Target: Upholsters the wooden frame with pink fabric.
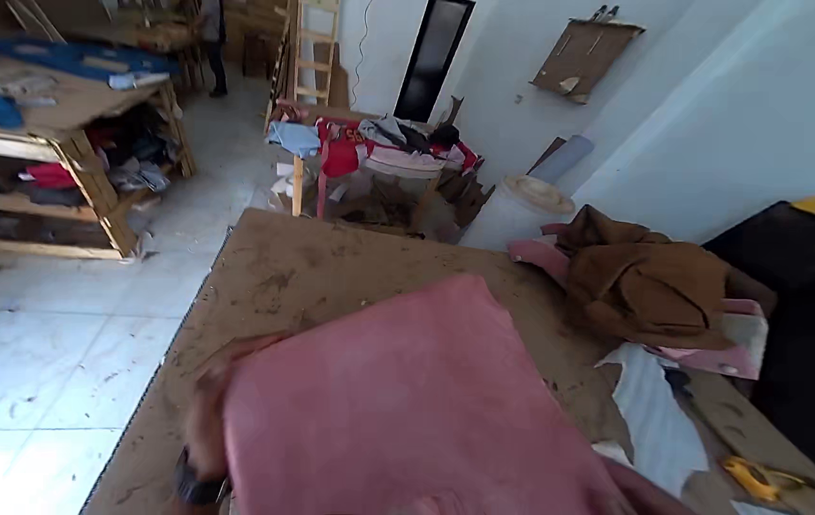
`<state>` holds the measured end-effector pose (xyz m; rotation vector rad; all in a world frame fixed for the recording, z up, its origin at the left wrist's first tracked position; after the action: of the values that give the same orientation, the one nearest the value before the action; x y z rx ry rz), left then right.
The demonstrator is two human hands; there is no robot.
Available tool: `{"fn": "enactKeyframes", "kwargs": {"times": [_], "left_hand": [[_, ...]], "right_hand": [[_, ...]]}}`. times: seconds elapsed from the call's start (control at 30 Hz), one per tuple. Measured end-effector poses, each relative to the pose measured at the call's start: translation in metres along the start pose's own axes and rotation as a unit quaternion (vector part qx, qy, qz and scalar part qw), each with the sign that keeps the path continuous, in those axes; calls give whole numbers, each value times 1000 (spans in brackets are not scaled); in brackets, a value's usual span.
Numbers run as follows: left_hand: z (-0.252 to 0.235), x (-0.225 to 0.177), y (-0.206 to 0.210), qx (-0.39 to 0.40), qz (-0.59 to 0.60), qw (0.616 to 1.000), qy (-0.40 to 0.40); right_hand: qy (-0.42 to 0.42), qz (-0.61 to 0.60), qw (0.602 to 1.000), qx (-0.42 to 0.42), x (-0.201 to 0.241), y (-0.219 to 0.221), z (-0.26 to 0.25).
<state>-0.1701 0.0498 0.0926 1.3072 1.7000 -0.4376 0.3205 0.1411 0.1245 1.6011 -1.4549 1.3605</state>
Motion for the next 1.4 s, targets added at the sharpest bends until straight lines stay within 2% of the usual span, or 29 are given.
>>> {"fn": "enactKeyframes", "kwargs": {"times": [0.03, 0.1, 0.17, 0.2, 0.3, 0.4, 0.47, 0.53, 0.6, 0.63, 0.7, 0.73, 0.8, 0.87, 0.93, 1.0, 1.07, 1.13, 1.2, 1.27, 1.33, 1.4], "left_hand": [[22, -28, -5, -16, -34, 999, 37], [78, -64, -4, -13, -37, 998, 41], [139, -70, 7, 27, -30, 999, 7], [173, -66, 14, 49, -48, 997, -21], [266, -28, 48, 126, -151, 975, -99], [337, 0, 98, 173, -208, 950, -155], [352, 13, 116, 199, -238, 929, -200], [358, 24, 119, 215, -255, 923, -193], [351, 23, 118, 196, -283, 924, -166], [339, 10, 119, 158, -316, 924, -145], [307, -38, 124, 64, -396, 915, -40], [287, -65, 131, 40, -423, 905, 24], [251, -104, 165, 67, -455, 880, 114], [214, -114, 211, 140, -487, 847, 162], [178, -99, 259, 212, -516, 810, 183], [141, -64, 300, 260, -538, 781, 181], [105, -20, 336, 288, -574, 750, 158], [71, 17, 371, 309, -601, 723, 141], [52, 44, 401, 358, -624, 684, 118], [53, 64, 415, 409, -629, 653, 104], [64, 61, 405, 405, -620, 664, 108], [86, 39, 380, 355, -593, 709, 138]], "right_hand": [[-38, 19, 998, 37, 16, -1, -15], [-162, 78, 980, 88, 33, -10, -46], [-294, 121, 942, 105, 28, -13, -74], [-329, 134, 927, 121, 23, -6, -78], [-338, 133, 914, 183, -12, 11, -61], [-311, 143, 913, 222, -47, -1, -25], [-317, 163, 904, 235, -57, -7, -14], [-314, 199, 904, 212, -61, -9, -6], [-289, 216, 917, 168, -60, -8, 5], [-268, 211, 929, 145, -56, -10, 13], [-232, 154, 956, 87, -43, -9, 37], [-220, 116, 967, 63, -35, -7, 52], [-208, 65, 974, 54, -25, -1, 79], [-224, 55, 971, 65, -25, 8, 88], [-231, 33, 971, 49, -34, 4, 80], [-214, -30, 976, -8, -53, -15, 66], [-168, -82, 980, -69, -81, -39, 51], [-118, -106, 983, -95, -111, -59, 35], [-102, -111, 982, -110, -133, -72, 20], [-98, -94, 985, -108, -146, -81, 7], [-118, -75, 987, -75, -149, -82, -11], [-146, -56, 987, -23, -147, -70, -18]]}}
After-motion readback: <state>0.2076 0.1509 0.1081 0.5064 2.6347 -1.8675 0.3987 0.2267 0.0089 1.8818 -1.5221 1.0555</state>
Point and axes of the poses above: each hand's wrist, its own z-axis away from the middle knuckle, its own y-axis out of the palm, x = y × z, the point moved 5 cm from there along -z, towards the middle knuckle, and after that the axes turned 5 degrees about -z, right-handed, at the moved point
